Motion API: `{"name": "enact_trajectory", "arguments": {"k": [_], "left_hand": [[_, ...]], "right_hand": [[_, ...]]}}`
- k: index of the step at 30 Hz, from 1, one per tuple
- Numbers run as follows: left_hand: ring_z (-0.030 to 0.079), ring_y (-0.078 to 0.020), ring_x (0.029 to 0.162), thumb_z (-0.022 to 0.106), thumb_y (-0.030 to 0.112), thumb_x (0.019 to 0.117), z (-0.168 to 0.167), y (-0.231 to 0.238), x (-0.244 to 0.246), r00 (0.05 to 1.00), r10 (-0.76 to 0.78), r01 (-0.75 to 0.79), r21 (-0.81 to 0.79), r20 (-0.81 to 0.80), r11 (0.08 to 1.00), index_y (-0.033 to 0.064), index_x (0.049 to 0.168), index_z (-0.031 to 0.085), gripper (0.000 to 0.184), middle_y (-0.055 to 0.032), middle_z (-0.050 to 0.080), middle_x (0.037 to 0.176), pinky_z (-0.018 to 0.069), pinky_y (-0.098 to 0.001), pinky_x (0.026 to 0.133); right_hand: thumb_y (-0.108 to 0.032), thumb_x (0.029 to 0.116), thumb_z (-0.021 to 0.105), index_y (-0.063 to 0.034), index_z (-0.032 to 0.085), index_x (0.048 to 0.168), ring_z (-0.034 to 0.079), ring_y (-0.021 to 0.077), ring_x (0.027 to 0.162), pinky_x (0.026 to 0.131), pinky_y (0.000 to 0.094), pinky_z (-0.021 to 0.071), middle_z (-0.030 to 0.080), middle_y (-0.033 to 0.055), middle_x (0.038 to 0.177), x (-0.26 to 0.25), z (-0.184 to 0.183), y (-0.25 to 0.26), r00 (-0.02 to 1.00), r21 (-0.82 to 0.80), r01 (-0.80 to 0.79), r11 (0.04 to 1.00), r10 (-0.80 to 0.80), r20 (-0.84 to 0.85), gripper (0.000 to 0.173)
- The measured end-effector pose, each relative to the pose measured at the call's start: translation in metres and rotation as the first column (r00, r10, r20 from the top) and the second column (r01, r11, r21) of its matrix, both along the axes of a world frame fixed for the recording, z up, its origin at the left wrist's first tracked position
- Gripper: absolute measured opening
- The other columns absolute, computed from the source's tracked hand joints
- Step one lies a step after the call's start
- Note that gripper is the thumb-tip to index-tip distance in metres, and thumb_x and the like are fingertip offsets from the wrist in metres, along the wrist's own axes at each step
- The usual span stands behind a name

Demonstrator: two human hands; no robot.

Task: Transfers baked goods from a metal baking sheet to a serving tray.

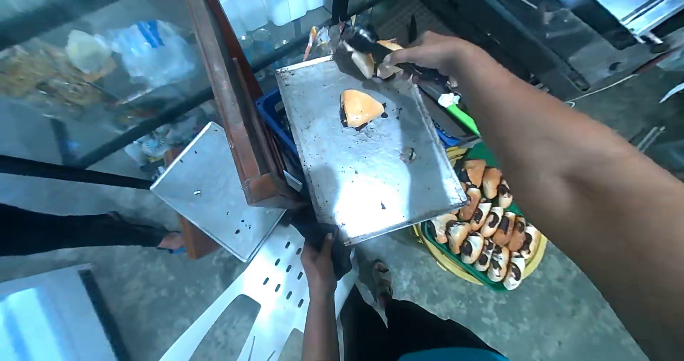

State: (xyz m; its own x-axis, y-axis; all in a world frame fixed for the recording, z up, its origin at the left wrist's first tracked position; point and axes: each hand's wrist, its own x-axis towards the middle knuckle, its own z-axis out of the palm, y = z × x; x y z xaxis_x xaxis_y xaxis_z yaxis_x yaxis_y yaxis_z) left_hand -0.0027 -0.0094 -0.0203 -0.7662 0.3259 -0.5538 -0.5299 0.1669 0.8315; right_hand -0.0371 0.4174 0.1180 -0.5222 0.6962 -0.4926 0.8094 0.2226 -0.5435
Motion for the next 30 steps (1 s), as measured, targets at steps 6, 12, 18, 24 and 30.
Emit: {"name": "enact_trajectory", "arguments": {"k": [6, 12, 18, 24, 30], "left_hand": [[0.07, -0.0073, 0.081, 0.062, -0.004, 0.0951, 0.001, 0.002, 0.0, 1.0, 0.0, 0.0, -0.012, 0.021, 1.0, -0.0064, 0.116, 0.059, 0.022, -0.0078, 0.07, 0.094, 0.0601, -0.0253, 0.076], [0.067, -0.004, 0.084, 0.057, 0.004, 0.1002, 0.006, 0.0, 0.004, 0.992, -0.09, 0.079, -0.112, -0.089, 0.991, -0.0076, 0.124, 0.054, 0.026, -0.0043, 0.067, 0.099, 0.0595, -0.0264, 0.078], [0.068, -0.0008, 0.077, 0.041, 0.001, 0.1038, 0.001, -0.006, 0.001, 0.987, -0.142, 0.138, -0.061, -0.069, 0.989, 0.0058, 0.113, 0.052, 0.015, 0.0077, 0.068, 0.085, 0.0611, -0.0247, 0.071], [0.068, -0.0006, 0.078, 0.034, 0.003, 0.1053, 0.003, -0.011, -0.002, 0.975, -0.213, 0.205, -0.108, -0.067, 0.973, 0.0104, 0.114, 0.049, 0.018, 0.0093, 0.067, 0.085, 0.0607, -0.0249, 0.072], [0.068, -0.0001, 0.08, 0.03, 0.004, 0.1058, 0.006, -0.009, 0.004, 0.98, -0.17, 0.159, -0.107, -0.103, 0.981, 0.0109, 0.113, 0.049, 0.021, 0.0091, 0.067, 0.085, 0.0603, -0.0233, 0.073]], "right_hand": [[-0.075, 0.093, 0.038, -0.0122, 0.061, 0.12, 0.059, 0.0056, 0.054, 0.046, 0.0197, 0.0502, 0.07, -0.0011, 0.085, 0.106, -0.028, -0.022, 0.876, -0.578, -0.279, 0.766, -0.043, -0.48, 0.072], [-0.078, 0.08, 0.065, -0.0121, 0.068, 0.119, 0.06, 0.0046, 0.053, 0.046, 0.0179, 0.0503, 0.072, 0.0012, 0.085, 0.257, -0.056, -0.089, 0.766, -0.79, -0.343, 0.509, -0.335, -0.548, 0.077], [-0.063, 0.0947, 0.05, -0.0102, 0.066, 0.115, 0.061, 0.0056, 0.054, 0.048, 0.0215, 0.0522, 0.072, -0.0008, 0.084, 0.477, -0.027, -0.077, 0.817, -0.535, 0.184, 0.825, -0.431, -0.384, 0.059], [-0.05, 0.1051, 0.052, 0.0002, 0.064, 0.119, 0.053, 0.0114, 0.057, 0.055, 0.0297, 0.0495, 0.062, 0.0066, 0.084, 0.561, -0.088, -0.069, 0.624, -0.211, 0.777, 0.593, -0.768, 0.14, 0.054], [-0.058, 0.0987, 0.059, 0.0043, 0.065, 0.115, 0.055, 0.0208, 0.067, 0.067, 0.0436, 0.0521, 0.062, 0.0148, 0.089, 0.548, -0.167, -0.06, 0.672, -0.211, 0.74, 0.638, -0.704, 0.229, 0.065]]}}
